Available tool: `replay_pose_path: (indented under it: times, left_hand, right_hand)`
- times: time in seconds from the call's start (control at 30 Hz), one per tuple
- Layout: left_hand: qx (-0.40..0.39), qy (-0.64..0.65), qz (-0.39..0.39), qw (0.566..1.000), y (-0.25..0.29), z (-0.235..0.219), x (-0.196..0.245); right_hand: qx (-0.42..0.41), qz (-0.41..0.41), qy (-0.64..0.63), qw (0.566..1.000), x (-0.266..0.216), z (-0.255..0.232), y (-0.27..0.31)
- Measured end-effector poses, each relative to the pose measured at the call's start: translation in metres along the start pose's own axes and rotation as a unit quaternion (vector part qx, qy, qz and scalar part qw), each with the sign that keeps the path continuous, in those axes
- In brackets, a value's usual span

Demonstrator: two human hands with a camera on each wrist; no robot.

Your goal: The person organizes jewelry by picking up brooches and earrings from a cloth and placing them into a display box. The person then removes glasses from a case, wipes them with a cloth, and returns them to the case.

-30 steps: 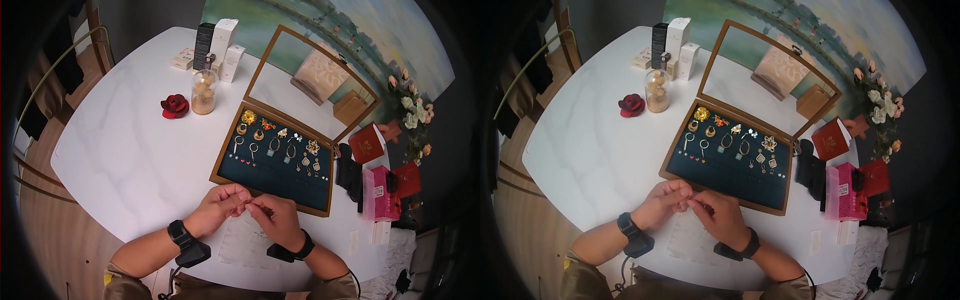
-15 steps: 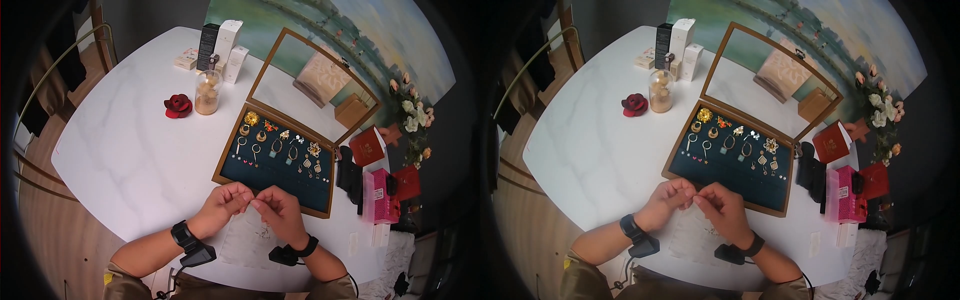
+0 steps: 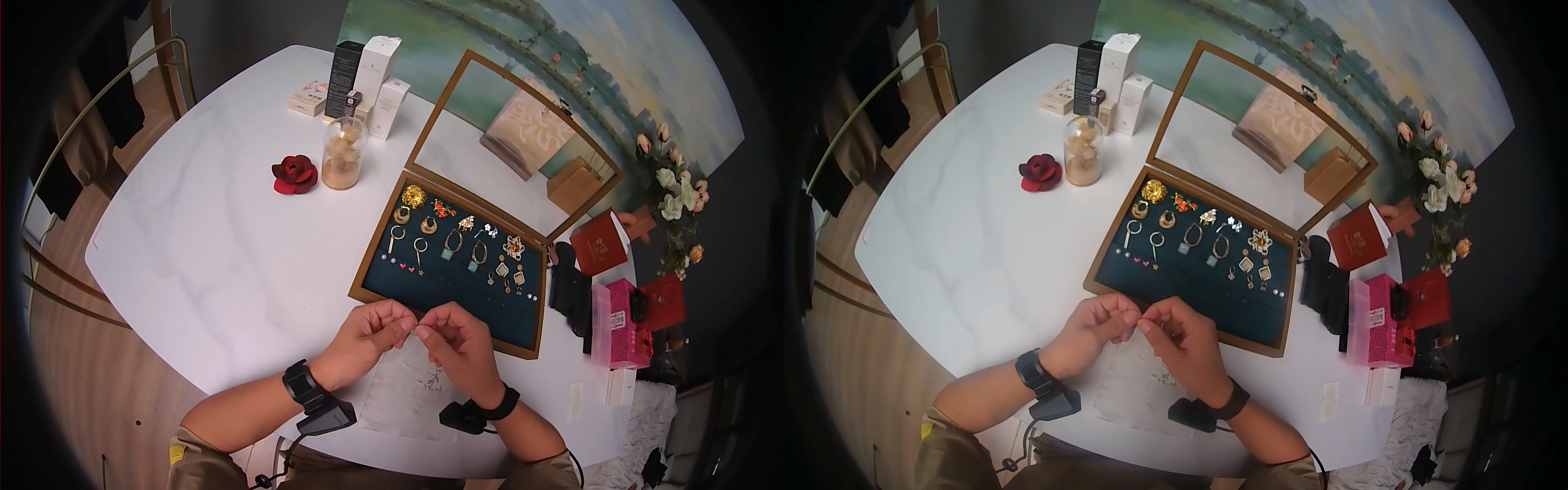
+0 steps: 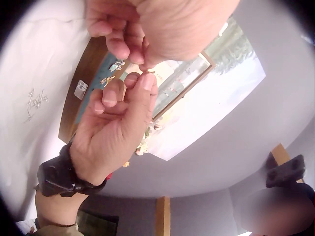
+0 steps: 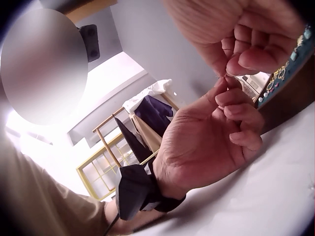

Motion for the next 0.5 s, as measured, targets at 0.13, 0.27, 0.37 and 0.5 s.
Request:
replay_pose_path:
  times: [0.13,0.27,0.37,0.5]
  left_hand:
    - [0.003,-0.010,-0.011,1.000,0.0006,-0.0007,0.0006]
    - [0.002,-0.005,-0.014,1.000,0.0007,0.0008,0.0003]
    - [-0.001,-0.010,-0.012,1.000,0.0004,0.0010,0.0002]
    - [-0.011,-0.006,-0.013,1.000,0.0005,0.0016,0.0010]
  right_hand:
    - [0.000,-0.013,0.022,1.000,0.0002,-0.0001,0.0006]
    - [-0.015,-0.033,0.050,0.998,0.0046,-0.0012,0.0002]
    - [-0.031,-0.032,0.048,0.998,0.0043,-0.0025,-0.0006]
    - [-0.070,0.027,0.024,0.997,-0.0037,-0.0086,-0.0044]
Point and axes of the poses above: each hand's wrist, its own y-axis away from the middle knuckle, its own z-axis out of the palm, x = y × z, the point moved 2 cm from there along -y, towards the middle knuckle, and after that the axes turned 3 degrees about y, right-handed, at the moved point
